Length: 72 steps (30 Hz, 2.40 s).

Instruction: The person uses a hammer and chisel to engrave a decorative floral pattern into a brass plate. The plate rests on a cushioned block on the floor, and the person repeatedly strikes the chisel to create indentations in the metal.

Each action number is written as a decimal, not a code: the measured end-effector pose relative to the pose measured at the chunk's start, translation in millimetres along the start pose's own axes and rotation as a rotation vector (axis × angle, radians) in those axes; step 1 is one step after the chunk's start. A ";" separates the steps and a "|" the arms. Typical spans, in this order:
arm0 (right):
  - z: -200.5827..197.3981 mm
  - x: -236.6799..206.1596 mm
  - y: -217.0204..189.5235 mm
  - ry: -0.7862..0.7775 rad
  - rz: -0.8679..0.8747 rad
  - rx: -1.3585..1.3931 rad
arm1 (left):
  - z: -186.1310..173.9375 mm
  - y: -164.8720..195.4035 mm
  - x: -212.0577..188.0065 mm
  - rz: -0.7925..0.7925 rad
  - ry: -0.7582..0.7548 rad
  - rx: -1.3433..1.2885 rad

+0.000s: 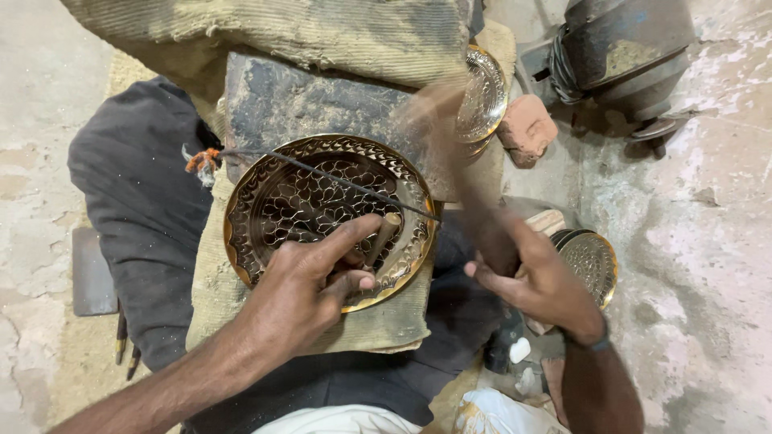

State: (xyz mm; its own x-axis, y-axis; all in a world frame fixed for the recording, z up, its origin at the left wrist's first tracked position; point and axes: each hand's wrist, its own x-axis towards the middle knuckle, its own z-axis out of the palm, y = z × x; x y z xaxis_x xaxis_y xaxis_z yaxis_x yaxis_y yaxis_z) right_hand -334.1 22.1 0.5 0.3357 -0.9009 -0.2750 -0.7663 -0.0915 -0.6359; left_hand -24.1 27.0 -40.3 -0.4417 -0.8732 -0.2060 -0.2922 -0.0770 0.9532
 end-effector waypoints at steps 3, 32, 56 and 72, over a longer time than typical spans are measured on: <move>-10.4 0.0 -3.2 0.141 -0.209 -0.174 | -0.5 0.7 -0.1 0.110 0.049 -0.016; -16.0 -2.6 -7.3 0.065 -0.032 -0.085 | 0.4 0.2 1.4 0.056 0.049 0.001; -5.1 -8.1 -11.6 0.054 -0.013 -0.070 | -1.3 3.8 2.6 -0.025 -0.057 0.004; -19.1 2.1 -20.8 0.340 0.044 -0.032 | 3.9 0.8 3.4 0.014 0.041 -0.098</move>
State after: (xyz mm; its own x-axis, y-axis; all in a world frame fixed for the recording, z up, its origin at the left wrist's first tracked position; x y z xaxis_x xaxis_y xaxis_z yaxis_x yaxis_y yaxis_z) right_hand -327.9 14.0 26.9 0.1047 -0.9936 -0.0419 -0.7946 -0.0583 -0.6043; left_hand -29.1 25.8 -41.0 -0.4097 -0.8932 -0.1851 -0.2008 -0.1097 0.9735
